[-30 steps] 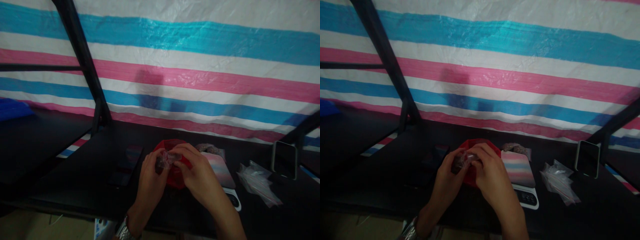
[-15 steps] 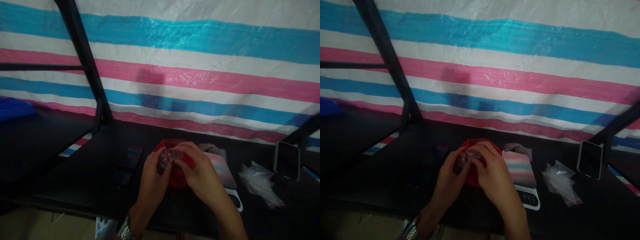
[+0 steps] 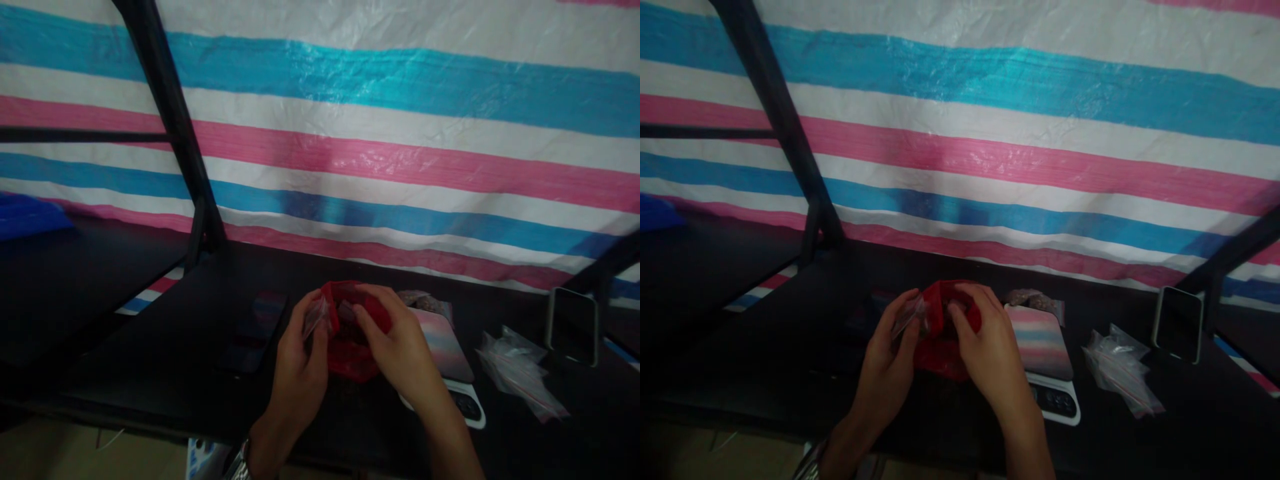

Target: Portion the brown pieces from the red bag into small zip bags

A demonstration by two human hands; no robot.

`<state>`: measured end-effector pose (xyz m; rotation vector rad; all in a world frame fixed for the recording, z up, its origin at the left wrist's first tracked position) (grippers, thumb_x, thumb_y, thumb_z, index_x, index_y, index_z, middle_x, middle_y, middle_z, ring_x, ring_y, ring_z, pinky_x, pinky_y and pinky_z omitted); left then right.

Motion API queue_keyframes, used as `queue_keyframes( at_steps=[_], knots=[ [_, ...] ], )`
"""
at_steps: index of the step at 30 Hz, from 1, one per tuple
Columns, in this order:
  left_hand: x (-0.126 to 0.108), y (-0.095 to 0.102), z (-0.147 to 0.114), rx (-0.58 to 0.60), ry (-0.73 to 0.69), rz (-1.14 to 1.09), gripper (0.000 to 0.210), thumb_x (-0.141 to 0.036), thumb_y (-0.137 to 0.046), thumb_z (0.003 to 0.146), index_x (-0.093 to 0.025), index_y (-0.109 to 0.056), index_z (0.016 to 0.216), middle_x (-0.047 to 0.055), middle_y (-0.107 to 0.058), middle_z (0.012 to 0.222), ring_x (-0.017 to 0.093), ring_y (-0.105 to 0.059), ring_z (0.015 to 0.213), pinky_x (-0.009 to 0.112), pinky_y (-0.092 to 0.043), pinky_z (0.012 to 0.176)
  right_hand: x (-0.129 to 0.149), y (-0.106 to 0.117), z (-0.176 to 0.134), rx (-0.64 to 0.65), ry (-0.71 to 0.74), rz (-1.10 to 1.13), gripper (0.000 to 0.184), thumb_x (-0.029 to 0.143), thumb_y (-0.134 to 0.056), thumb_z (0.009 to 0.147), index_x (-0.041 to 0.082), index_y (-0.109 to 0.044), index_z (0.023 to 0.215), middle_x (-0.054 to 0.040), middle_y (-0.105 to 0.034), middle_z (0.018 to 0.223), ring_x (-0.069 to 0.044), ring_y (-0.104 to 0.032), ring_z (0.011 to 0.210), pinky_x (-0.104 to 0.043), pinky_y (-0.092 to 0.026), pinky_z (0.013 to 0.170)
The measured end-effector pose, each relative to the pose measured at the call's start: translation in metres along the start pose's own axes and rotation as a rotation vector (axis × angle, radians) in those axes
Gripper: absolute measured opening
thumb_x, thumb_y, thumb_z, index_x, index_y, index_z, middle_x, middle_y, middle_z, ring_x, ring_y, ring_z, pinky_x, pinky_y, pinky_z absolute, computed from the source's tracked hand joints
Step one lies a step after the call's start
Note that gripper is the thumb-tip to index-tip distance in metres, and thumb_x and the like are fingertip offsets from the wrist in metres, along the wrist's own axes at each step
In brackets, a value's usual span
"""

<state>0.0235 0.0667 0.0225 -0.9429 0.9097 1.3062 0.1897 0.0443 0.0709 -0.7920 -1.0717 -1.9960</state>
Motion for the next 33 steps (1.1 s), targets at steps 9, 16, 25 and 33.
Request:
queue_keyframes(
  at_steps=[9,16,25,33],
  knots=[
    [-0.004,-0.013,-0.012,0.131,0.148,-0.159,0.023,-0.034,-0.064,0.097,-0.025,-0.055,0.116,0.005,-0.072,0.111,0.019,-0.075,0.100,0.032,-0.065,0.088,0.010,0.004,-0.003,0.067,-0.083,0.146,0.012,0.031,-0.069,0.094,0.023,-0.075,0.087,-0.0014,-0.074,0.089,-0.018,-0.068,0.085,-0.029,-0.054,0.083],
    [0.009,-0.026,-0.009,0.136,0.277,-0.247,0.035,-0.055,-0.065,0.098,-0.023,-0.063,0.112,0.003,-0.072,0.095,0.019,-0.071,0.083,0.029,-0.062,0.073,-0.005,0.014,-0.006,-0.031,-0.190,0.299,0.025,0.047,-0.067,0.096,0.022,-0.070,0.092,-0.0021,-0.073,0.082,-0.019,-0.067,0.076,-0.029,-0.052,0.069],
    [0.004,-0.030,-0.006,0.041,0.167,-0.131,0.037,-0.058,-0.063,0.099,-0.022,-0.067,0.097,-0.001,-0.069,0.078,0.014,-0.062,0.065,0.023,-0.054,0.057,-0.001,0.019,-0.008,-0.049,-0.161,0.326,0.020,0.042,-0.071,0.094,0.023,-0.071,0.100,-0.0022,-0.078,0.089,-0.018,-0.071,0.080,-0.027,-0.054,0.073],
    [-0.007,-0.025,-0.006,-0.046,0.032,-0.111,0.041,-0.060,-0.055,0.106,-0.021,-0.063,0.112,0.005,-0.079,0.095,0.016,-0.075,0.082,0.028,-0.063,0.078,-0.030,0.106,-0.012,-0.297,-0.222,0.125,0.029,0.050,-0.075,0.085,0.022,-0.074,0.091,-0.0026,-0.074,0.073,-0.019,-0.067,0.064,-0.029,-0.051,0.060]
  ],
)
Point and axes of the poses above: each hand's wrist, its own z-axis towards the middle knuckle, its own y-axis out of the back of the hand, x = y × z, the point moved 7 cm from there along z, towards the middle knuckle
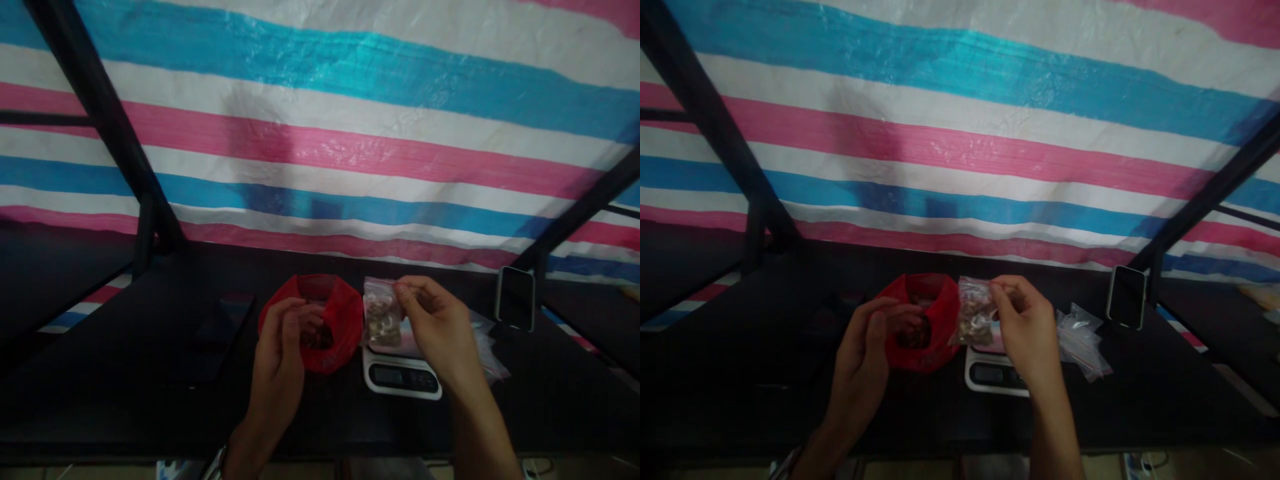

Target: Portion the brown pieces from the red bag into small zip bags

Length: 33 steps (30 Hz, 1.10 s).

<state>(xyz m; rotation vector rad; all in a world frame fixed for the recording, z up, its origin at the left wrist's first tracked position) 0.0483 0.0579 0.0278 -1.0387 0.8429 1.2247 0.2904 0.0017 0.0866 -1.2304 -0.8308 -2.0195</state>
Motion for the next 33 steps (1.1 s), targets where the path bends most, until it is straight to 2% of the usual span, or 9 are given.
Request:
queue_keyframes(
  at_steps=[3,5,9,14,20,26,29,31,33],
  knots=[
    [-0.003,0.008,0.002,-0.053,-0.052,0.044,0.038,-0.057,-0.054,0.106,-0.020,-0.063,0.109,0.005,-0.078,0.092,0.016,-0.075,0.081,0.027,-0.063,0.073,-0.026,0.039,0.010,-0.133,-0.030,-0.183,0.034,0.055,-0.073,0.082,0.021,-0.074,0.088,-0.0081,-0.078,0.081,-0.024,-0.071,0.072,-0.033,-0.055,0.065],
    [-0.005,0.012,0.003,-0.071,-0.079,0.076,0.034,-0.054,-0.054,0.107,-0.021,-0.063,0.108,0.003,-0.077,0.089,0.016,-0.073,0.078,0.027,-0.062,0.072,-0.046,0.048,0.013,-0.135,-0.055,-0.291,0.039,0.059,-0.068,0.082,0.020,-0.075,0.086,-0.0113,-0.080,0.084,-0.027,-0.074,0.076,-0.037,-0.058,0.070],
    [-0.007,0.019,0.003,-0.085,-0.109,0.136,0.029,-0.048,-0.052,0.108,-0.022,-0.064,0.106,0.000,-0.073,0.086,0.014,-0.070,0.075,0.026,-0.061,0.074,-0.073,0.045,0.014,-0.115,-0.078,-0.386,0.041,0.057,-0.065,0.082,0.019,-0.079,0.089,-0.0160,-0.083,0.091,-0.032,-0.076,0.083,-0.046,-0.059,0.080],
    [-0.012,0.022,0.002,-0.090,-0.150,0.181,0.029,-0.049,-0.053,0.108,-0.023,-0.064,0.103,-0.001,-0.069,0.082,0.015,-0.067,0.073,0.029,-0.059,0.074,-0.075,0.052,0.016,-0.183,-0.056,-0.445,0.055,0.057,-0.055,0.089,0.014,-0.081,0.111,-0.0215,-0.081,0.116,-0.034,-0.076,0.102,-0.050,-0.056,0.098],
    [-0.018,0.024,0.002,-0.093,-0.145,0.296,0.027,-0.046,-0.049,0.109,-0.025,-0.064,0.100,-0.001,-0.069,0.080,0.020,-0.068,0.077,0.035,-0.058,0.078,-0.082,0.066,0.017,-0.196,-0.089,-0.465,0.056,0.060,-0.052,0.092,0.015,-0.082,0.107,-0.0207,-0.082,0.107,-0.037,-0.076,0.100,-0.048,-0.057,0.091],
    [-0.020,0.031,-0.002,-0.104,-0.122,0.377,0.026,-0.043,-0.044,0.111,-0.030,-0.064,0.100,-0.001,-0.067,0.085,0.020,-0.067,0.080,0.035,-0.059,0.082,-0.101,0.058,0.017,-0.116,-0.134,-0.445,0.061,0.068,-0.047,0.095,0.019,-0.080,0.105,-0.0192,-0.083,0.104,-0.038,-0.077,0.101,-0.048,-0.057,0.090],
    [-0.022,0.018,-0.021,-0.015,-0.223,0.536,0.026,-0.041,-0.047,0.108,-0.029,-0.066,0.095,-0.001,-0.070,0.081,0.019,-0.070,0.071,0.031,-0.061,0.071,-0.108,0.054,0.019,-0.107,-0.142,-0.427,0.069,0.074,-0.040,0.097,0.018,-0.078,0.108,-0.0213,-0.082,0.110,-0.039,-0.076,0.107,-0.051,-0.056,0.095],
    [-0.018,-0.005,-0.039,0.162,-0.279,0.577,0.028,-0.039,-0.047,0.106,-0.028,-0.068,0.091,-0.001,-0.074,0.075,0.018,-0.073,0.065,0.026,-0.059,0.061,-0.110,0.055,0.018,-0.110,-0.149,-0.418,0.072,0.076,-0.036,0.097,0.018,-0.077,0.108,-0.0223,-0.082,0.111,-0.039,-0.076,0.109,-0.051,-0.056,0.097],
    [-0.008,-0.032,-0.058,0.381,-0.241,0.594,0.027,-0.039,-0.047,0.105,-0.029,-0.072,0.101,0.002,-0.083,0.090,0.020,-0.081,0.074,0.027,-0.061,0.065,-0.110,0.056,0.017,-0.105,-0.152,-0.405,0.073,0.078,-0.036,0.098,0.018,-0.077,0.108,-0.0220,-0.082,0.110,-0.039,-0.076,0.109,-0.051,-0.056,0.098]
  ],
)
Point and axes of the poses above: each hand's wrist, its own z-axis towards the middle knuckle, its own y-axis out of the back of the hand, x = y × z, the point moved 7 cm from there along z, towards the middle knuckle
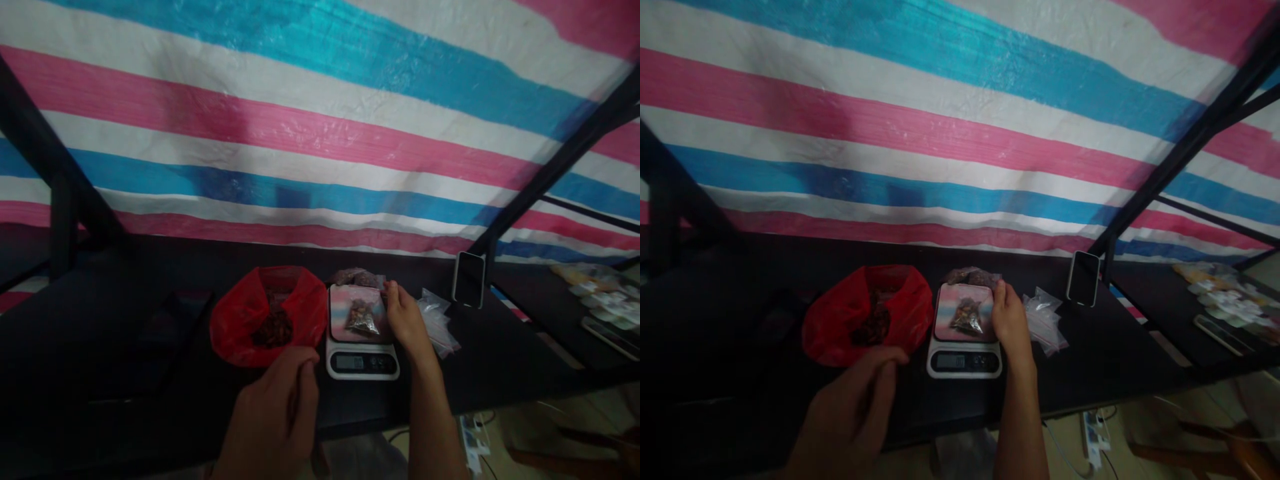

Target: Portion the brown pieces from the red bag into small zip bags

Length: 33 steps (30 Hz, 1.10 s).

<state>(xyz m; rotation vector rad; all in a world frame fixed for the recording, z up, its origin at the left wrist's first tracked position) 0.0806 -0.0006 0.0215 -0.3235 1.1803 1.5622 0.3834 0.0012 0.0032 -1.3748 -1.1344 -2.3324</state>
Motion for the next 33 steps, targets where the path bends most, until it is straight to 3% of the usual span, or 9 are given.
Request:
queue_keyframes(
  at_steps=[4,8,11,17,28,33],
  knots=[
    [0.005,-0.036,-0.004,0.210,0.256,0.066,0.046,-0.043,-0.035,0.106,-0.024,-0.071,0.127,0.011,-0.085,0.114,0.030,-0.085,0.092,0.042,-0.065,0.078,-0.001,0.003,-0.003,0.015,0.001,0.034,0.071,0.079,-0.039,0.097,0.019,-0.077,0.106,-0.0205,-0.083,0.108,-0.038,-0.078,0.106,-0.050,-0.058,0.095],
    [0.010,-0.044,0.000,0.289,0.384,0.003,0.053,-0.049,-0.028,0.107,-0.027,-0.068,0.134,0.012,-0.084,0.119,0.033,-0.083,0.101,0.049,-0.063,0.089,-0.003,0.005,-0.005,0.041,0.000,0.072,0.069,0.077,-0.040,0.098,0.020,-0.077,0.107,-0.0194,-0.083,0.108,-0.038,-0.078,0.105,-0.051,-0.060,0.091],
    [0.012,-0.043,0.001,0.269,0.424,-0.060,0.052,-0.051,-0.029,0.107,-0.027,-0.068,0.133,0.011,-0.085,0.117,0.031,-0.083,0.103,0.046,-0.063,0.090,-0.005,0.007,-0.005,0.061,-0.004,0.087,0.066,0.075,-0.041,0.099,0.021,-0.077,0.106,-0.0169,-0.084,0.105,-0.037,-0.079,0.102,-0.049,-0.061,0.090],
    [0.008,-0.055,-0.008,0.331,0.427,-0.260,0.050,-0.054,-0.033,0.108,-0.027,-0.067,0.133,0.008,-0.086,0.110,0.026,-0.083,0.104,0.030,-0.064,0.073,-0.007,0.014,-0.005,0.070,-0.008,0.081,0.063,0.074,-0.043,0.098,0.022,-0.078,0.103,-0.0151,-0.084,0.103,-0.035,-0.078,0.103,-0.048,-0.059,0.093],
    [0.012,-0.030,0.007,0.134,0.315,-0.098,0.039,-0.051,-0.044,0.103,-0.029,-0.075,0.112,0.005,-0.086,0.103,0.023,-0.083,0.090,0.030,-0.064,0.078,0.002,0.016,-0.006,0.083,0.003,0.032,0.063,0.071,-0.041,0.099,0.020,-0.079,0.098,-0.0139,-0.083,0.099,-0.032,-0.077,0.096,-0.043,-0.056,0.089],
    [0.012,-0.023,0.007,0.106,0.271,-0.086,0.036,-0.048,-0.047,0.103,-0.028,-0.075,0.112,0.002,-0.086,0.100,0.020,-0.083,0.085,0.027,-0.063,0.075,0.004,0.020,-0.004,0.081,-0.002,0.018,0.063,0.072,-0.042,0.099,0.020,-0.078,0.104,-0.0145,-0.083,0.105,-0.031,-0.076,0.100,-0.042,-0.055,0.090]
  ],
)
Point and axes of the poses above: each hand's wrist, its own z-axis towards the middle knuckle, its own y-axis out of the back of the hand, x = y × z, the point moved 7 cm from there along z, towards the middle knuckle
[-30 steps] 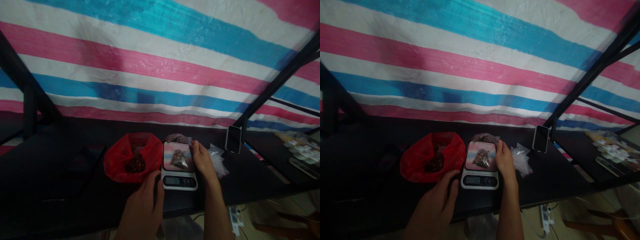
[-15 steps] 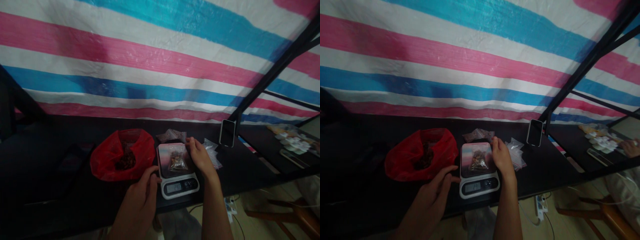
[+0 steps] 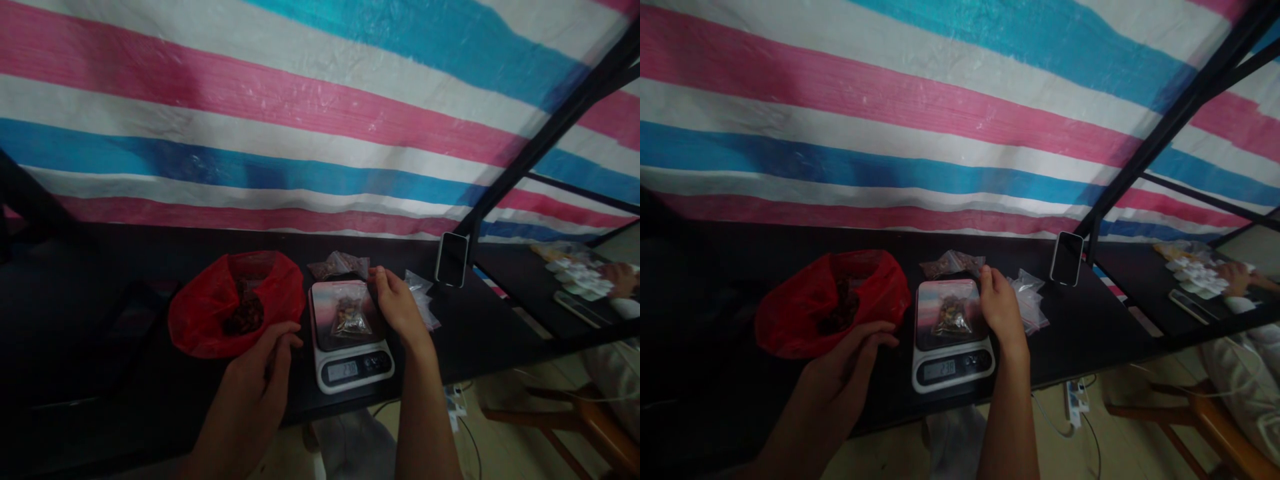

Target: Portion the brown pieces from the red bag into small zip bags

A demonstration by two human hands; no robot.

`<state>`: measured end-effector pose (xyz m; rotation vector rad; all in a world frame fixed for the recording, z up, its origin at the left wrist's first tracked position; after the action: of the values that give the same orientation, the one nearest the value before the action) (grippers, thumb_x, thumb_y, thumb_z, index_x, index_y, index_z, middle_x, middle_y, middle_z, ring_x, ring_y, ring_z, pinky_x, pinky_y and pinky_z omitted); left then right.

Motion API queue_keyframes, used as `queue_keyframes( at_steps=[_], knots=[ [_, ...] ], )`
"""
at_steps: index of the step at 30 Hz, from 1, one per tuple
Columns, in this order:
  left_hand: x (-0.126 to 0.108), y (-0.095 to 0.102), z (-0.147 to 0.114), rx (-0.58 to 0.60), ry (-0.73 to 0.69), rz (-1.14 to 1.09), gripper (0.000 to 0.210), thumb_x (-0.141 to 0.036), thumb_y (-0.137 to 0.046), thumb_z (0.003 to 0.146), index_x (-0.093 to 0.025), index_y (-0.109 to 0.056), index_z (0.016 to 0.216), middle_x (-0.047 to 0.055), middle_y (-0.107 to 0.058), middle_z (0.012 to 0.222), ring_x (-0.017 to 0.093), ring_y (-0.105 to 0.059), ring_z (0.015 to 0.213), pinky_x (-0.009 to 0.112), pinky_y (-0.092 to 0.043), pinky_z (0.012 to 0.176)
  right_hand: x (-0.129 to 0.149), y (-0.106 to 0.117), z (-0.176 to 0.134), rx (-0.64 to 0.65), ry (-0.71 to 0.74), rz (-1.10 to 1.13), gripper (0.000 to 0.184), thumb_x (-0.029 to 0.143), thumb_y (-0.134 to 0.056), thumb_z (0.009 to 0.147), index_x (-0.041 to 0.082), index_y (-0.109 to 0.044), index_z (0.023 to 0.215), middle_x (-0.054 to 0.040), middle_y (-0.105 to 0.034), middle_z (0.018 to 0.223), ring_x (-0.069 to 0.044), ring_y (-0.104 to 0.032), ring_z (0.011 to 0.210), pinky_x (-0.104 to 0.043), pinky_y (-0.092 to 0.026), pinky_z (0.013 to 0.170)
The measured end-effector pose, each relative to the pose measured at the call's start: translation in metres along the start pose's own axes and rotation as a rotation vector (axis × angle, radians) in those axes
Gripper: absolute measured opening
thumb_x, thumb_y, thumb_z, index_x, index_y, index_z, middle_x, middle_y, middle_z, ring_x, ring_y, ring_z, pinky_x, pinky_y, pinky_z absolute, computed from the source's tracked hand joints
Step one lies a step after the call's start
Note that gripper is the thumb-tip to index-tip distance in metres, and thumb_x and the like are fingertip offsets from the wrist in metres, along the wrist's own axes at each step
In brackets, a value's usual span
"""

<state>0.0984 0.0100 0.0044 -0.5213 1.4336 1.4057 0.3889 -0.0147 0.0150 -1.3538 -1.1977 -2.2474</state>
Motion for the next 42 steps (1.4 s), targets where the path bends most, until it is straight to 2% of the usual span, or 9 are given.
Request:
queue_keyframes(
  at_steps=[10,19,25,30,34,39,42],
  knots=[
    [-0.004,0.016,0.001,-0.090,-0.089,-0.007,0.027,-0.044,-0.052,0.101,-0.030,-0.075,0.102,-0.003,-0.085,0.093,0.015,-0.083,0.085,0.018,-0.061,0.073,0.007,0.007,0.001,-0.041,0.009,-0.029,0.057,0.066,-0.046,0.097,0.019,-0.078,0.104,-0.0156,-0.083,0.105,-0.032,-0.075,0.100,-0.041,-0.055,0.090],
    [-0.010,0.018,0.002,-0.102,-0.117,0.009,0.026,-0.040,-0.053,0.101,-0.029,-0.076,0.099,-0.004,-0.086,0.090,0.014,-0.083,0.080,0.016,-0.060,0.067,0.003,0.004,0.001,-0.011,-0.034,-0.055,0.048,0.054,-0.047,0.098,0.018,-0.078,0.104,-0.0162,-0.083,0.106,-0.031,-0.076,0.100,-0.041,-0.055,0.092],
    [-0.008,0.017,0.002,-0.097,-0.127,0.038,0.027,-0.039,-0.051,0.101,-0.030,-0.076,0.098,-0.004,-0.086,0.093,0.014,-0.083,0.080,0.016,-0.060,0.069,-0.001,0.002,0.001,0.000,-0.047,-0.068,0.050,0.056,-0.047,0.099,0.018,-0.078,0.107,-0.0161,-0.083,0.107,-0.031,-0.077,0.099,-0.041,-0.056,0.091],
    [-0.003,0.016,0.003,-0.098,-0.107,0.033,0.027,-0.042,-0.051,0.102,-0.030,-0.076,0.101,-0.003,-0.086,0.093,0.016,-0.084,0.084,0.019,-0.063,0.072,0.002,-0.001,0.007,0.000,-0.040,-0.099,0.063,0.066,-0.039,0.103,0.017,-0.079,0.109,-0.0187,-0.083,0.111,-0.033,-0.077,0.106,-0.043,-0.056,0.095],
    [0.004,0.013,0.003,-0.093,-0.079,0.029,0.030,-0.045,-0.050,0.104,-0.031,-0.076,0.101,-0.002,-0.087,0.101,0.018,-0.084,0.091,0.020,-0.064,0.074,0.016,-0.011,0.022,0.094,-0.035,-0.124,0.073,0.069,-0.029,0.108,0.018,-0.081,0.116,-0.0188,-0.080,0.127,-0.033,-0.073,0.124,-0.045,-0.052,0.108],
    [0.006,0.017,0.005,-0.092,-0.089,0.017,0.029,-0.043,-0.051,0.104,-0.030,-0.076,0.105,-0.001,-0.086,0.095,0.017,-0.084,0.088,0.021,-0.064,0.075,0.036,-0.035,0.041,0.303,-0.051,-0.167,0.078,0.068,-0.029,0.110,0.015,-0.086,0.108,-0.0202,-0.082,0.122,-0.034,-0.072,0.131,-0.045,-0.048,0.115],
    [0.005,0.022,0.004,-0.099,-0.110,0.025,0.025,-0.039,-0.052,0.103,-0.030,-0.075,0.105,-0.002,-0.086,0.094,0.016,-0.084,0.085,0.020,-0.064,0.072,0.042,-0.045,0.045,0.369,-0.057,-0.185,0.078,0.068,-0.031,0.110,0.013,-0.085,0.112,-0.0202,-0.081,0.127,-0.032,-0.068,0.136,-0.041,-0.045,0.118]
  ],
)
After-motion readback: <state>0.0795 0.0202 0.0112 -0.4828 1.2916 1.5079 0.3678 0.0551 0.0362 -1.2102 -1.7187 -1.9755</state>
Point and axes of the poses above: each hand's wrist, its own z-axis towards the middle knuckle, its own y-axis out of the back of the hand, x = y × z, the point moved 7 cm from there along z, towards the middle knuckle
